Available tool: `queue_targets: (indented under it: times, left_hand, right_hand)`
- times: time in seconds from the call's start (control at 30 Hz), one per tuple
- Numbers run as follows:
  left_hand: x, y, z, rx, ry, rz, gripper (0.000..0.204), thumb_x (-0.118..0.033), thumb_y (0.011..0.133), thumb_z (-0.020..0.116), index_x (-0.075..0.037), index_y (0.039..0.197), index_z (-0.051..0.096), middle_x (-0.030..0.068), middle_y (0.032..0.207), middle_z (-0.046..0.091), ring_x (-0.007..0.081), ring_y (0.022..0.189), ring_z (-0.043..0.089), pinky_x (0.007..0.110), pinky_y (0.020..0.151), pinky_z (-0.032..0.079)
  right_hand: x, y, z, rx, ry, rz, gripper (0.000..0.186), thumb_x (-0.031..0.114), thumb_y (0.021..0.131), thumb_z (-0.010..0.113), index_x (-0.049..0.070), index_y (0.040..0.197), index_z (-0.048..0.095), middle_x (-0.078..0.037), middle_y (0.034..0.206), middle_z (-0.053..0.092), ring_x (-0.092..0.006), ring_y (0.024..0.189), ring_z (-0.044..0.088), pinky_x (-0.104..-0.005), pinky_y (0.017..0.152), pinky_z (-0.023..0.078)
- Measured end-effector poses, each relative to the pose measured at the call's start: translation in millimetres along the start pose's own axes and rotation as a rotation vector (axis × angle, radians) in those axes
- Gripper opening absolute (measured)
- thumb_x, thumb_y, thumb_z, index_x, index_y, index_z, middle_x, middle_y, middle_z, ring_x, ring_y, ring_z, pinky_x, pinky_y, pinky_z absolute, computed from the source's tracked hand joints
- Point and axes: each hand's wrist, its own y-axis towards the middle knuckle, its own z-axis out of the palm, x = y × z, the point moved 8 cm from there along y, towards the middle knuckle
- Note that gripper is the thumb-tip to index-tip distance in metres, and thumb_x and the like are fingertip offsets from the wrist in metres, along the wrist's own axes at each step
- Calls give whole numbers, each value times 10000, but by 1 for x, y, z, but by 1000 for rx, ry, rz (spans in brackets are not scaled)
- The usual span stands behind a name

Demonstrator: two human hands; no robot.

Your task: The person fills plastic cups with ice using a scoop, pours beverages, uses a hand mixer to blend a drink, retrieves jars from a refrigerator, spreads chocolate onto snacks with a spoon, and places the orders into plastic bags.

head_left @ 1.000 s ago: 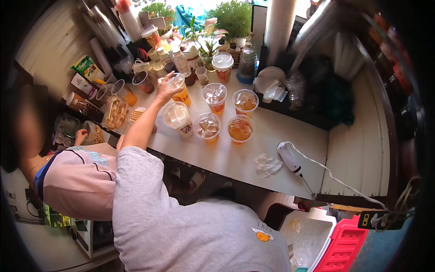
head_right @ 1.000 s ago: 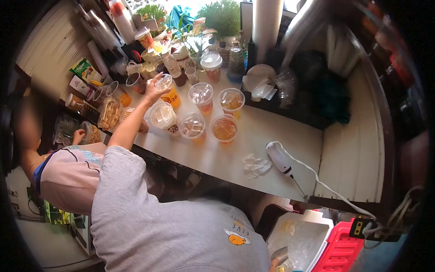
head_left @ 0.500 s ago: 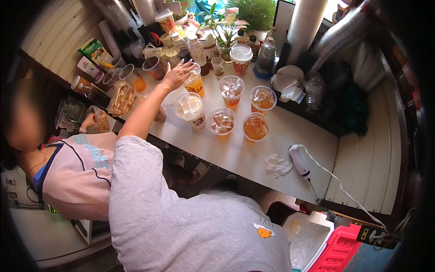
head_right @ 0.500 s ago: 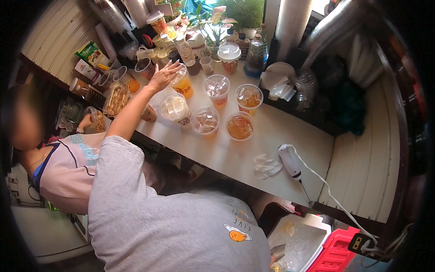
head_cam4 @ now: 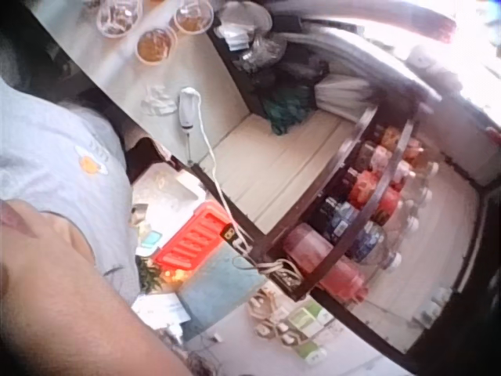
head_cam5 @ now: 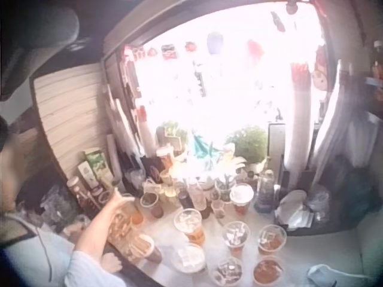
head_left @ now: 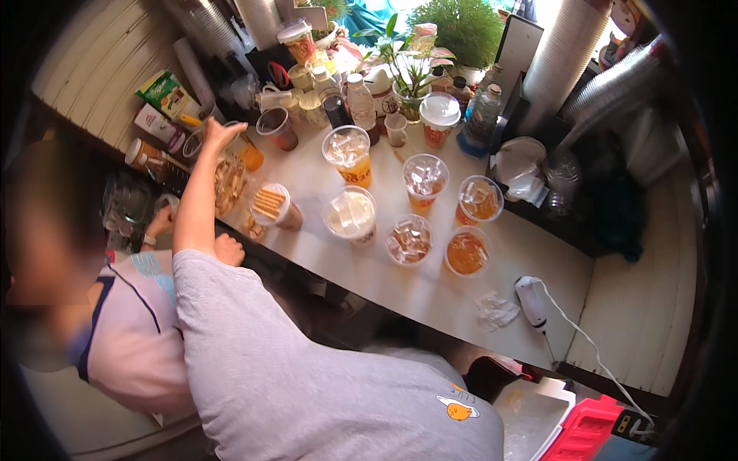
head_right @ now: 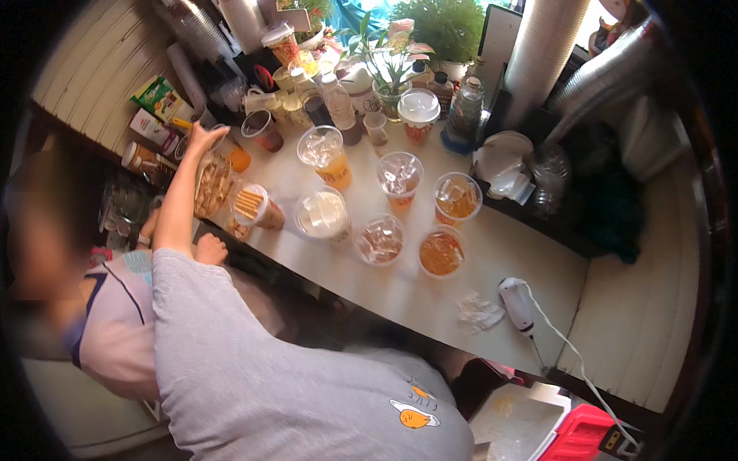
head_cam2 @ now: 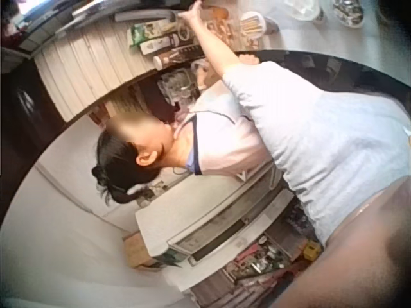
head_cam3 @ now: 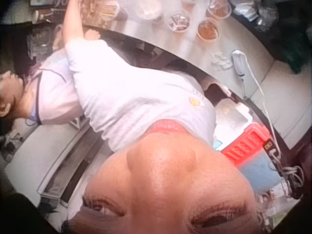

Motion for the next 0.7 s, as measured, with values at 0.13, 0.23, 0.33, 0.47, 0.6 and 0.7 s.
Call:
queue_targets:
  times: [0.13, 0.23, 0.33, 0.47, 0.6, 0.7]
  left_hand:
    - [46, 11, 32, 196, 44, -210, 1207, -458, 470, 798, 42, 1353, 145, 270, 1390, 213, 334, 1295, 251, 382, 1052, 251]
    - [59, 25, 50, 243, 151, -246, 1166, -448, 483, 792, -34, 1372, 161, 268, 1388, 220, 332, 1294, 255, 399, 1052, 243]
    - [68, 34, 57, 170, 265, -259, 1028, -439, 491, 769, -101, 1339, 295, 247, 1319, 361, 346, 1247, 332, 421, 1038, 251]
    - [72, 35, 29, -42, 161, -224, 950, -420, 465, 759, -63, 1270, 401, 215, 1261, 448, 343, 1161, 433, 391, 970, 349]
    - [23, 40, -36, -264, 208, -172, 885, -494, 469, 727, -71, 1209, 487, 194, 1203, 508, 325, 1110, 484, 393, 931, 376]
    - [-57, 11, -90, -468, 177, -153, 832, -494, 504, 686, -111, 1216, 490, 190, 1214, 498, 327, 1111, 481, 404, 929, 379]
  right_hand:
    - [-4, -8, -13, -26, -35, 28, 243, 259, 749, 503, 19, 787, 502, -102, 637, 498, -234, 505, 487, -331, 413, 391]
    - [-16, -12, -23, -30, -65, 41, 239, 253, 745, 508, 19, 792, 504, -102, 641, 500, -233, 510, 489, -330, 416, 393]
    - [-31, -14, -36, -38, -90, 64, 235, 246, 740, 512, 18, 798, 507, -102, 645, 503, -233, 514, 492, -330, 418, 396]
    - [-50, -17, -56, -29, -111, 102, 232, 238, 734, 519, 17, 805, 511, -102, 650, 506, -233, 520, 494, -329, 422, 399]
    - [-81, -9, -67, -21, -98, 152, 229, 229, 728, 525, 17, 813, 514, -102, 655, 509, -233, 526, 497, -328, 426, 403]
    - [-100, -3, -77, -19, -84, 192, 228, 222, 723, 530, 16, 819, 517, -102, 659, 511, -233, 530, 499, -327, 429, 405]
